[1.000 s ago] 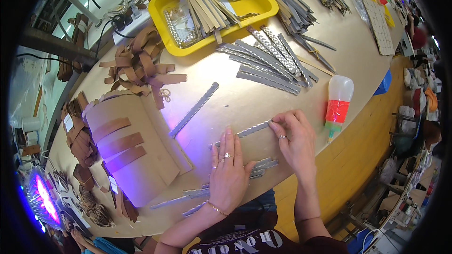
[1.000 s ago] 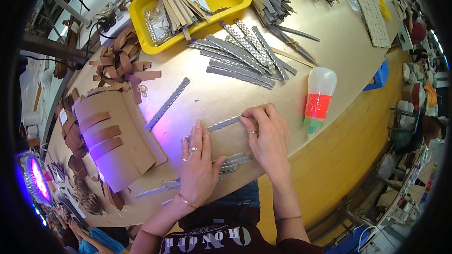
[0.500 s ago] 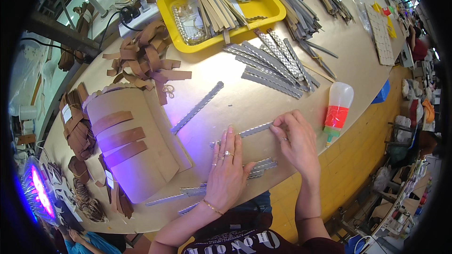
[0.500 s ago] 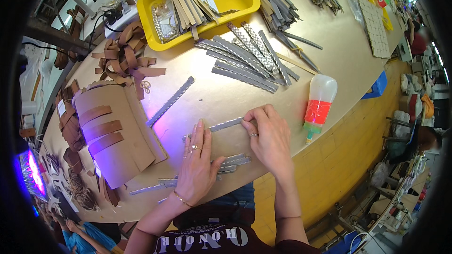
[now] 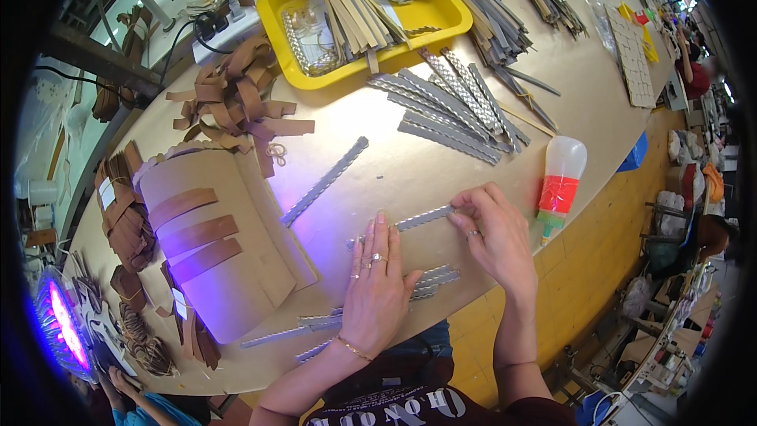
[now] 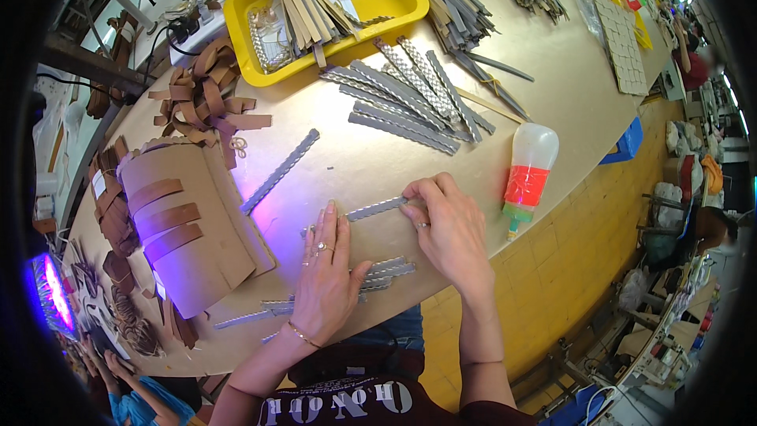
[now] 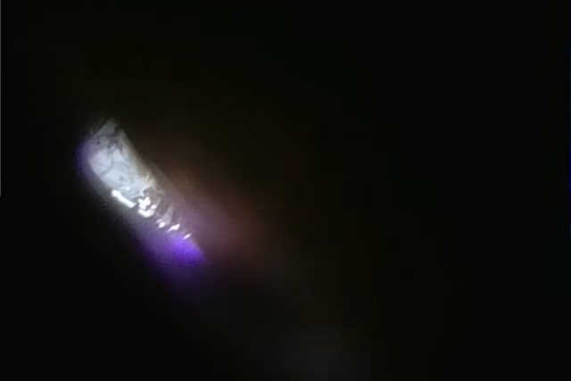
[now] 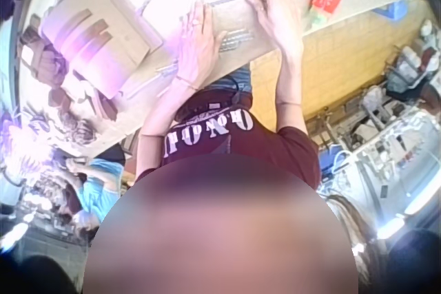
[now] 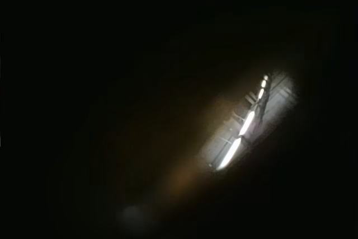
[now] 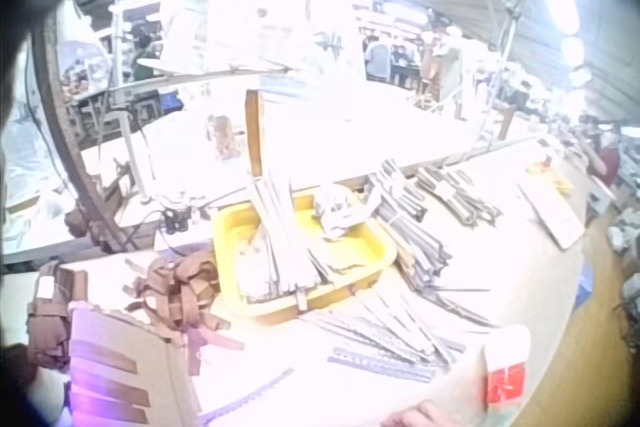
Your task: The person applies glue from a squeeze bottle onto silver patterned strips and joins them end-to-end on a workbench. They handle the strips one at a time, aligning and pressing the glued ends together to form longer pieces.
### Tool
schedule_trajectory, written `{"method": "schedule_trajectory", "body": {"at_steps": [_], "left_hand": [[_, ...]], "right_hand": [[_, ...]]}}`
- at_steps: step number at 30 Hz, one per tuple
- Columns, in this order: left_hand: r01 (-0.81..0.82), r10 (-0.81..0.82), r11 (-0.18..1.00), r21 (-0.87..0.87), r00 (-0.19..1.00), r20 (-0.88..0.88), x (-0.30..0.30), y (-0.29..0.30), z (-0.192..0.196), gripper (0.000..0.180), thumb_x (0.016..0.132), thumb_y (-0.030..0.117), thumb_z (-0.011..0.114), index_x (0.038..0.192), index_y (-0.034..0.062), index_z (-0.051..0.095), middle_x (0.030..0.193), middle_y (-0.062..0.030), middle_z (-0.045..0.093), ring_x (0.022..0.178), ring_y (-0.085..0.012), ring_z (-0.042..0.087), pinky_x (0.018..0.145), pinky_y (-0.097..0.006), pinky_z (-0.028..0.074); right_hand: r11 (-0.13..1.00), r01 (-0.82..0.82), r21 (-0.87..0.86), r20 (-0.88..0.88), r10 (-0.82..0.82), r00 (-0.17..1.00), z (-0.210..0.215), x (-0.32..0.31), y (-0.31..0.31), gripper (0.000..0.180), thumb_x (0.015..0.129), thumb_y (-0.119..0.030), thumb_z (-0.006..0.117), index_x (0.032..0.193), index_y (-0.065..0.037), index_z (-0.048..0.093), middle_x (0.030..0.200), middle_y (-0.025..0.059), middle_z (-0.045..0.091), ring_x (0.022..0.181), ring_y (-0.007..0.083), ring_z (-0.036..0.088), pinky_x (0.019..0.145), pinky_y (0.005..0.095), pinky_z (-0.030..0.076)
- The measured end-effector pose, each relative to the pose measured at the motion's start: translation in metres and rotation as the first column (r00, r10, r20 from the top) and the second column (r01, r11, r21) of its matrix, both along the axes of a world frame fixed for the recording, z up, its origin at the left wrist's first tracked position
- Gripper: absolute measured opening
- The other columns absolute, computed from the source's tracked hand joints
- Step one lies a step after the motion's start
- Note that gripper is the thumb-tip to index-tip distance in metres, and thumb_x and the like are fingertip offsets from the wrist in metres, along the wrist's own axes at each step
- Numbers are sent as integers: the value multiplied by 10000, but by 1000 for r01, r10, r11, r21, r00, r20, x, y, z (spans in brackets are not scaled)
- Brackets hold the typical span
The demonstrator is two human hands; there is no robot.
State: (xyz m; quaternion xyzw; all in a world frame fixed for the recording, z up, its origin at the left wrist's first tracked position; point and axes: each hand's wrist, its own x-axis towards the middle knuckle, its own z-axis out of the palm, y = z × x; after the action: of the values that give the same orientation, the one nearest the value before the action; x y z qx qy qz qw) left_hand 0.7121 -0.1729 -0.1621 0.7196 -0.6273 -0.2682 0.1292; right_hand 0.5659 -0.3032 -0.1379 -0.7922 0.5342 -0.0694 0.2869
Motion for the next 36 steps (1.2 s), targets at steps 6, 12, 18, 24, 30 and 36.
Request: {"method": "schedule_trajectory", "body": {"at_steps": [6, 12, 18, 24, 30, 36], "left_hand": [[-3, 4, 1000, -14, 1000, 15, -1, 0, -1, 667, 966, 317, 560, 1443, -101, 351, 1565, -266, 241, 1450, -373, 273, 1184, -484, 237], [-3, 3, 1000, -25, 1000, -18, -2, 2, -5, 672, 946, 249, 594, 1450, -107, 327, 1563, -278, 224, 1450, -409, 254, 1187, -506, 216], [15, -13, 999, -35, 998, 65, -4, 3, -10, 653, 953, 250, 574, 1454, -93, 334, 1565, -274, 228, 1459, -387, 249, 1193, -497, 210], [23, -20, 999, -43, 997, 70, -1, 4, -9, 635, 973, 280, 543, 1453, -86, 346, 1568, -262, 235, 1461, -368, 256, 1193, -485, 220], [-16, 16, 997, -69, 1000, 6, -3, 1, -8, 636, 965, 268, 560, 1450, -85, 348, 1556, -266, 256, 1448, -379, 275, 1182, -497, 242], [1, 2, 1000, -25, 994, 105, -5, -1, -6, 642, 973, 337, 548, 1448, -58, 375, 1560, -235, 279, 1442, -342, 306, 1178, -464, 267]], "right_hand": [[998, 16, 59, -42, -13, 999, 1, 2, -3, 129, 844, -104, 720, 934, -54, 641, 915, 90, 625, 844, 274, 668, 732, 386, 497], [997, 5, 77, -67, 1, 998, 10, 6, -7, 112, 845, -111, 712, 910, -54, 641, 951, 105, 611, 913, 301, 635, 782, 400, 486], [940, -260, -222, -343, 175, 923, 21, 38, 30, 185, 858, -135, 652, 989, -9, 618, 1045, 129, 546, 1001, 311, 546, 816, 405, 471], [940, -341, 0, 232, 331, 914, 25, 31, 21, 141, 899, -129, 640, 952, -18, 570, 1034, 141, 531, 961, 293, 544, 827, 382, 457], [983, -83, 162, 138, 61, 989, 9, 3, -8, 122, 951, -122, 602, 960, -7, 560, 949, 148, 540, 834, 282, 565, 777, 361, 458], [991, -49, 127, 112, 35, 993, 1, 3, -7, 106, 941, -97, 597, 965, 1, 564, 928, 163, 551, 830, 316, 577, 765, 381, 461]]}}
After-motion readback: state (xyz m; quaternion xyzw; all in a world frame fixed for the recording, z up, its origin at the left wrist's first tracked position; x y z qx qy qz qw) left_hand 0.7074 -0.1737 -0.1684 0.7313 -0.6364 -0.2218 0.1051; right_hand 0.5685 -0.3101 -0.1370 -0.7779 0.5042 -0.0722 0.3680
